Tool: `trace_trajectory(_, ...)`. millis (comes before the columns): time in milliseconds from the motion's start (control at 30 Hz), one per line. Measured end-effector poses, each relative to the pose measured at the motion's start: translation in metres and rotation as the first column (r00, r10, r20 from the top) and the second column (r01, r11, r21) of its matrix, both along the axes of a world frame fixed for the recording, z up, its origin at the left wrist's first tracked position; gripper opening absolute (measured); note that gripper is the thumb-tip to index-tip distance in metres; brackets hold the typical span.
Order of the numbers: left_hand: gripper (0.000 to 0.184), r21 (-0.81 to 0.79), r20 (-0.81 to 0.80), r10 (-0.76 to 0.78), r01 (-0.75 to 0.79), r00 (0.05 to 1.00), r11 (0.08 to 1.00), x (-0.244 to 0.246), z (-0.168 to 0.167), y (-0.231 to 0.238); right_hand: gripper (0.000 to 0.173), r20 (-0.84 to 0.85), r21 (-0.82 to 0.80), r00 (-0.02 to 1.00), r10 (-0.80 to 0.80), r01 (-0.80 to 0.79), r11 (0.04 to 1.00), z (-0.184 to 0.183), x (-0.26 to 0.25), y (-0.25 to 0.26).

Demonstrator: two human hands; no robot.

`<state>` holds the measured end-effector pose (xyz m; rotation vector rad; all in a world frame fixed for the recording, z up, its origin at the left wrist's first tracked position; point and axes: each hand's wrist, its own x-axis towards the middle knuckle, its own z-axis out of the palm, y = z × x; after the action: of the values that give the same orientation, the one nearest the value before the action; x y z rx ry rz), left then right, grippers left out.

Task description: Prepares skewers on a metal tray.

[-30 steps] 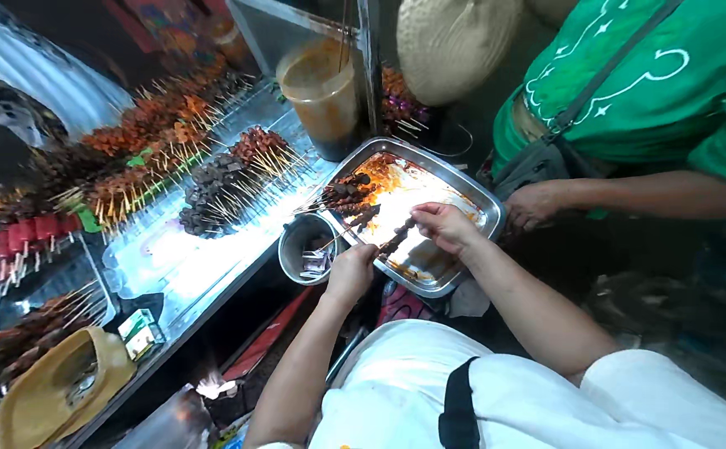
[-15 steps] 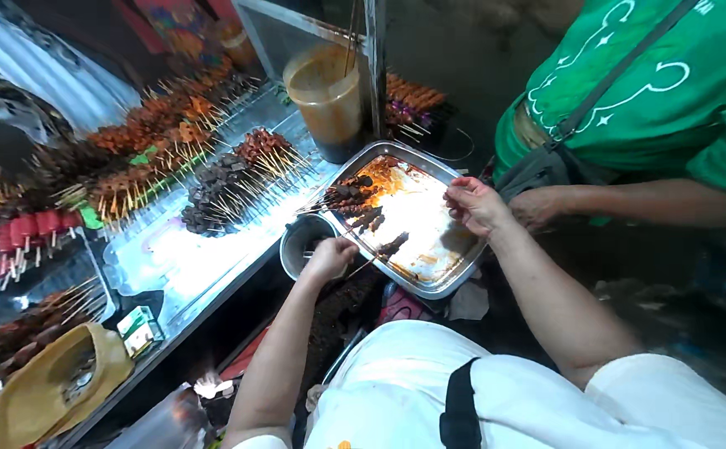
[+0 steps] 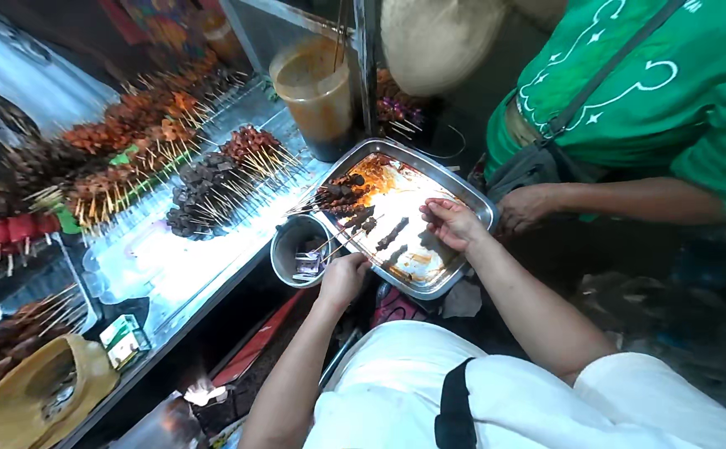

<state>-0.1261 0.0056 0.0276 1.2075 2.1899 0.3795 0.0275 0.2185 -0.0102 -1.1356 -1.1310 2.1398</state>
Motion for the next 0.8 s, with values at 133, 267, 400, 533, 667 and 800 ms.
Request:
trace_trajectory(133, 0.028, 0.192, 0.025, 0.028, -0.033, 0.999, 0.981, 0.013, -0.002, -0.01, 0.011, -0.023, -0.006, 0.999, -0.037, 0.037, 0.999, 0.006, -0.005, -0.006)
trace_trajectory(267, 0.029, 0.18, 0.022, 0.046, -0.05, 0.999, 0.982, 0.015, 0.001, -0.009, 0.009, -0.087, 0.022, 0.996, -0.038, 0.04, 0.999, 0.017, -0.011, -0.013)
trace_trajectory(400, 0.029, 0.199, 0.045, 0.054, -0.062, 0.998, 0.978, 0.016, 0.005, -0.01, 0.004, -0.087, 0.145, 0.996, -0.036, 0.048, 0.988, 0.022, -0.012, -0.015)
trace_trajectory(533, 0.029, 0.204, 0.092, 0.041, -0.059, 0.995, 0.977, 0.017, 0.006, -0.008, 0.009, 0.005, 0.325, 1.0, 0.005, -0.006, 0.946, 0.022, -0.01, -0.014)
trace_trajectory(667, 0.029, 0.178, 0.093, 0.029, -0.045, 0.995, 0.983, 0.016, 0.012, -0.005, 0.008, 0.063, 0.422, 0.997, 0.035, -0.058, 0.905, 0.022, -0.009, -0.013)
trace_trajectory(800, 0.03, 0.146, 0.068, 0.0, -0.01, 0.998, 0.989, 0.016, 0.014, -0.001, 0.007, 0.044, 0.423, 0.998, 0.034, -0.05, 0.905, 0.016, -0.007, -0.015)
